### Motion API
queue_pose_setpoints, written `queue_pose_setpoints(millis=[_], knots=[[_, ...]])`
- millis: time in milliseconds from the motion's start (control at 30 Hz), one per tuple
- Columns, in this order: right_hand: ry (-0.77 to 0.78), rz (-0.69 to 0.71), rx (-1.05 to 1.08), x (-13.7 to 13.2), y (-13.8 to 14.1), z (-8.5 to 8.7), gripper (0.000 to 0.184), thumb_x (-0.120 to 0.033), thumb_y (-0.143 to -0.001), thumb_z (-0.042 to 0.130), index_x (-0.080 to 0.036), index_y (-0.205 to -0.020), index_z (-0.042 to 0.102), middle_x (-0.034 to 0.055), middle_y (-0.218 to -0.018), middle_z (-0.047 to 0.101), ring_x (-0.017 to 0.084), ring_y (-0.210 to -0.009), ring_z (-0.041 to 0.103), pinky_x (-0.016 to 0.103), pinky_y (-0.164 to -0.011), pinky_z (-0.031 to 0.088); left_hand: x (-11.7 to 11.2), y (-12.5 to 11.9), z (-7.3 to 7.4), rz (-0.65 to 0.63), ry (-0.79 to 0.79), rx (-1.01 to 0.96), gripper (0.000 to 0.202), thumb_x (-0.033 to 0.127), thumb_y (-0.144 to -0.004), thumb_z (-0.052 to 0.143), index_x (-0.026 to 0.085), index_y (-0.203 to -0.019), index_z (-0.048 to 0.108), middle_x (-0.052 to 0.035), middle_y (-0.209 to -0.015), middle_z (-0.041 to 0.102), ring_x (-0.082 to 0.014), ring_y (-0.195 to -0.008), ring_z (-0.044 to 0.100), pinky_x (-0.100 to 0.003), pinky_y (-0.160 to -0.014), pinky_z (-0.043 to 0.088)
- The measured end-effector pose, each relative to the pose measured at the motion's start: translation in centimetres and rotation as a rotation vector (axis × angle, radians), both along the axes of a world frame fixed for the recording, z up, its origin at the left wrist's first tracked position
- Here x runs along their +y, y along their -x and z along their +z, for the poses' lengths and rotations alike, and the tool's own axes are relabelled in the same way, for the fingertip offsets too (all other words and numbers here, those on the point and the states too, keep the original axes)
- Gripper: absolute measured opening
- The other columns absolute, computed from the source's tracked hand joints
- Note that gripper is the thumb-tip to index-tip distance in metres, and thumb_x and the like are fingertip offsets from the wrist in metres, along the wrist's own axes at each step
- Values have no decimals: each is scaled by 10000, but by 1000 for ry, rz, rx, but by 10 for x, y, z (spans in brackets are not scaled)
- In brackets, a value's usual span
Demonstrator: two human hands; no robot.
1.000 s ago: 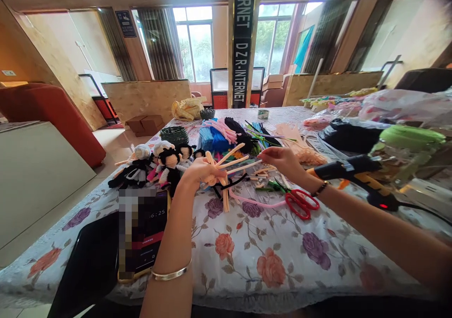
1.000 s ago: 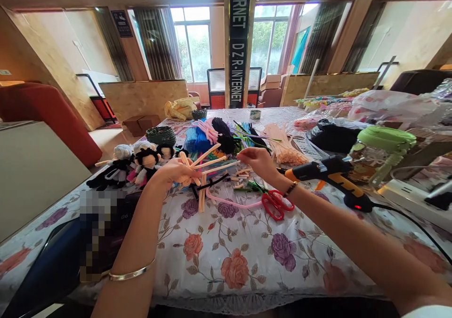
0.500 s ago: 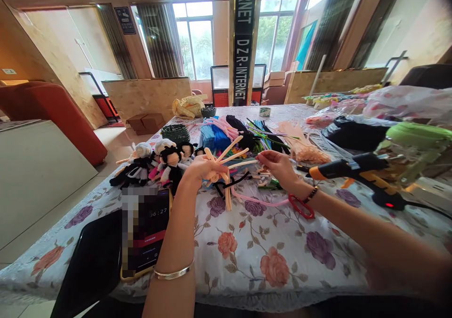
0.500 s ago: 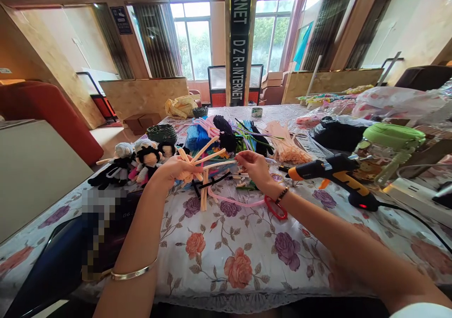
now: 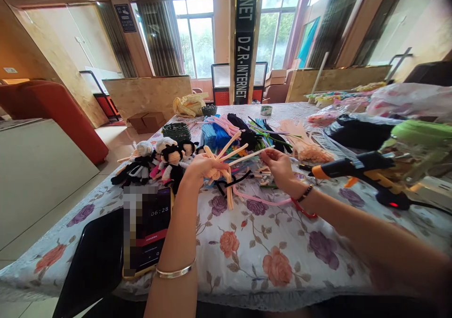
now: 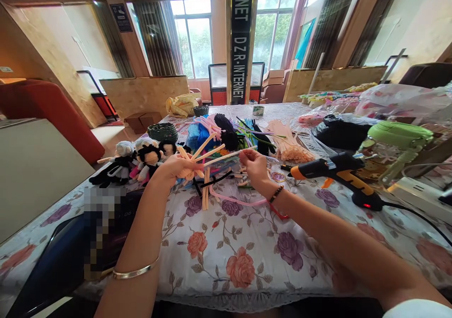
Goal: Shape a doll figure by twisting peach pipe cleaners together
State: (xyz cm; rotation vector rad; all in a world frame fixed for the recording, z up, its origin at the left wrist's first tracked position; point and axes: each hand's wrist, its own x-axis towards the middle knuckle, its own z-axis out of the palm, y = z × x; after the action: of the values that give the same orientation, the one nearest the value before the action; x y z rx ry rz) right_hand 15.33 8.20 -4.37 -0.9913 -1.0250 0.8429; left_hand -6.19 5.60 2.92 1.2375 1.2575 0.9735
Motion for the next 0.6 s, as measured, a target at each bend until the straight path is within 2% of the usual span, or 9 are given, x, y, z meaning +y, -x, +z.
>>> queue_pose_setpoints(millis=[133,400,500,600], knots=[[-3,-20,77,2,-5,3,512,-561,-418,793,-180,-702,599,-34,-619,594,85,-554,527,259,-584,465,5,1,-5,1,4,-2,250,116,-425,772,131,-456,524,-47,-442,604,-117,-372,496,-216,-353,293],[-29,26,128,-7,0,9,444,-485,-449,817,-170,-702,634,-30,-636,607,68,-544,527,231,-556,467,6,2,-7,-26,3,-51,223,106,-421,775,111,-446,553,-64,-438,606,-100,-339,475,-202,-340,274],[-86,41,134,-4,2,21,401,-472,-498,807,-175,-704,635,-32,-639,602,65,-550,527,221,-554,466,9,-3,-13,40,5,-111,231,61,-405,774,102,-457,553,-68,-444,607,-90,-335,468,-195,-347,269],[-155,48,139,8,5,40,337,-438,-549,795,-178,-692,636,-36,-645,590,63,-576,534,207,-566,467,10,-12,-18,96,-17,-179,275,48,-408,769,126,-452,510,-51,-435,596,-107,-352,489,-200,-366,296]])
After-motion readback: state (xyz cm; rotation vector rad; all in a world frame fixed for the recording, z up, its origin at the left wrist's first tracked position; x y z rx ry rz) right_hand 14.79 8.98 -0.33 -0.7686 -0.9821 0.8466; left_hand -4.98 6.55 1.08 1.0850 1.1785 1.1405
